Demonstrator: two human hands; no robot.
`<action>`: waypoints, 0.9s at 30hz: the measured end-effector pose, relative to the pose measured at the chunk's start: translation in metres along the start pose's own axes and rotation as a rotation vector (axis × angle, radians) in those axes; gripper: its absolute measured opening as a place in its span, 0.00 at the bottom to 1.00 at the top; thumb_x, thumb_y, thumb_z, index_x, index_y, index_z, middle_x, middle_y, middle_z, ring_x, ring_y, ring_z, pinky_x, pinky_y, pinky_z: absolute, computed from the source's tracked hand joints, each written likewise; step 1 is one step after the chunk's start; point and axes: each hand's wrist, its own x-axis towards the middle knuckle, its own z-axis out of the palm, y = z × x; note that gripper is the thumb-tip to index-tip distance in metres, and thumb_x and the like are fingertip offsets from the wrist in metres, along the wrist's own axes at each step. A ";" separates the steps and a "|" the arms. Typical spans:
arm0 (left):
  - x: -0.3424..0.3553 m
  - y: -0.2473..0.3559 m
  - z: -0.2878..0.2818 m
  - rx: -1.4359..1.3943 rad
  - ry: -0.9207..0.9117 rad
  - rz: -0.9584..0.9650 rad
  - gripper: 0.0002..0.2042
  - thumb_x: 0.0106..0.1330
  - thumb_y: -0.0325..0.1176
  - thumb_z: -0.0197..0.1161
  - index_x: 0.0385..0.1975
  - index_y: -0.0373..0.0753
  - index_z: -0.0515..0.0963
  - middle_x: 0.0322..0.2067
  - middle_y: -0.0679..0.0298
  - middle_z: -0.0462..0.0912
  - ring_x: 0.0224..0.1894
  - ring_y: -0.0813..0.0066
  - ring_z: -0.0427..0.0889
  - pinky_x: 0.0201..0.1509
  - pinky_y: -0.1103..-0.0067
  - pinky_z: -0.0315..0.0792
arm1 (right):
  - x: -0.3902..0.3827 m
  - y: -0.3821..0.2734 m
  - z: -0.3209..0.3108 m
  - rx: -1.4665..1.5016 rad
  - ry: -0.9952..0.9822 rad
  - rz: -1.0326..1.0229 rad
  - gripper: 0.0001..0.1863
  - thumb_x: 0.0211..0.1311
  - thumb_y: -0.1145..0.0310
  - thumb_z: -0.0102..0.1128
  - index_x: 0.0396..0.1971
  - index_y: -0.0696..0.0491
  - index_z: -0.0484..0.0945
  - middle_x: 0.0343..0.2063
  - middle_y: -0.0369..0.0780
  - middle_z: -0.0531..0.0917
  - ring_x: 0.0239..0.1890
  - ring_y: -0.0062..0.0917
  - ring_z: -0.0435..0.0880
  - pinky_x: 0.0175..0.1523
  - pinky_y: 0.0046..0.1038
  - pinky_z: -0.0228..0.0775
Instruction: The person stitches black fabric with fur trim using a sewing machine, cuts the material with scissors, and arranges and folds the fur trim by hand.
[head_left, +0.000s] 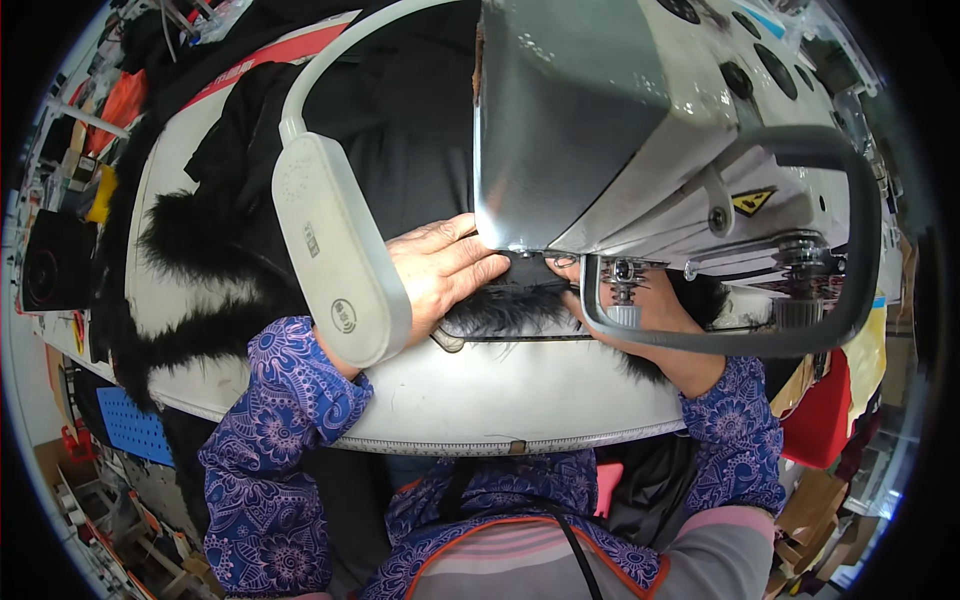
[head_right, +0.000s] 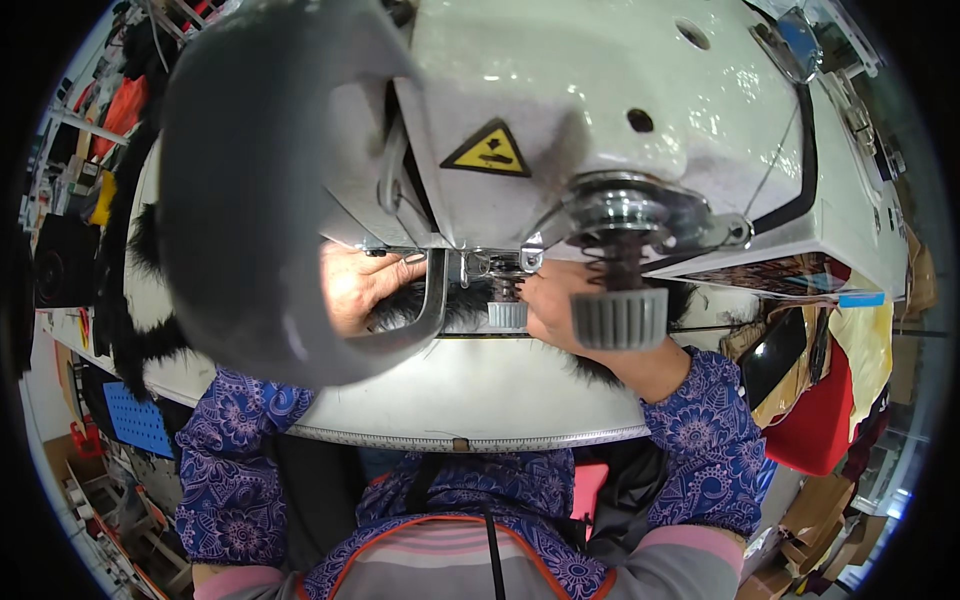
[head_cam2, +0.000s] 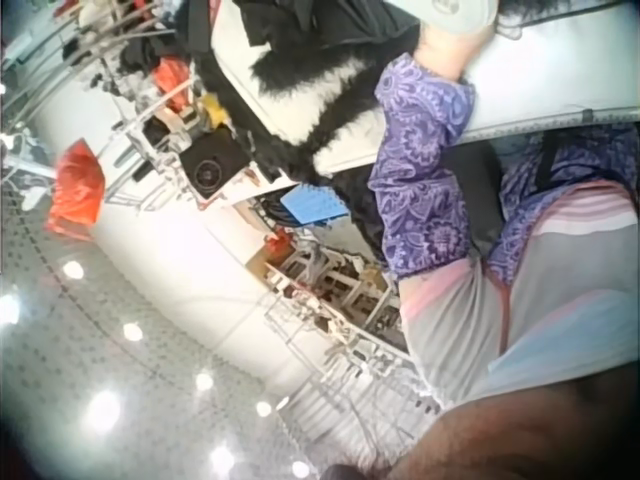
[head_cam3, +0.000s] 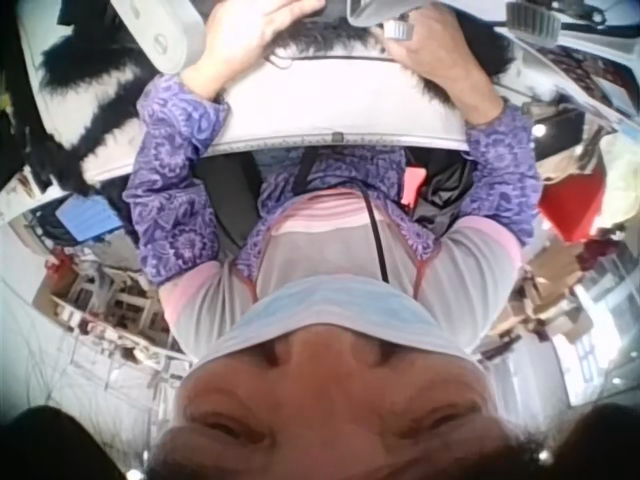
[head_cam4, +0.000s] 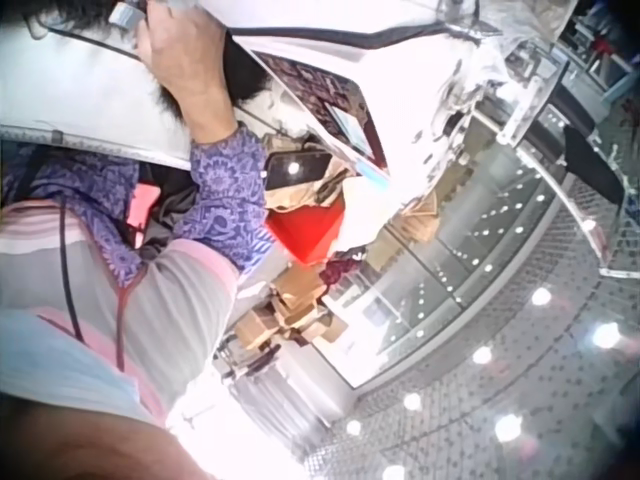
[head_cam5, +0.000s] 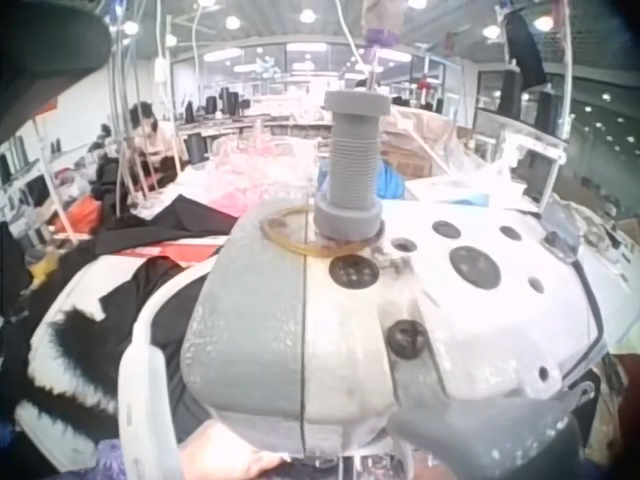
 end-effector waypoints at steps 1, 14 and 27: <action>0.000 0.000 0.000 -0.014 0.012 0.000 0.19 0.56 0.28 0.58 0.49 0.38 0.78 0.48 0.58 0.79 0.58 0.59 0.74 0.62 0.69 0.71 | 0.000 0.000 -0.001 0.014 0.004 0.003 0.19 0.49 0.75 0.67 0.45 0.49 0.82 0.32 0.40 0.85 0.30 0.31 0.83 0.39 0.28 0.76; 0.004 -0.001 -0.003 0.163 -0.005 0.017 0.19 0.54 0.27 0.59 0.48 0.38 0.79 0.46 0.58 0.79 0.56 0.60 0.76 0.60 0.69 0.72 | 0.005 0.004 0.000 -0.119 -0.074 0.033 0.13 0.51 0.70 0.66 0.40 0.53 0.83 0.35 0.41 0.86 0.34 0.33 0.85 0.42 0.29 0.77; -0.003 0.003 -0.002 0.005 0.101 -0.008 0.17 0.52 0.26 0.60 0.45 0.37 0.79 0.42 0.57 0.81 0.52 0.59 0.79 0.56 0.70 0.75 | 0.008 -0.007 -0.009 -0.041 -0.092 0.037 0.14 0.50 0.69 0.68 0.39 0.53 0.83 0.31 0.42 0.86 0.32 0.33 0.85 0.40 0.31 0.77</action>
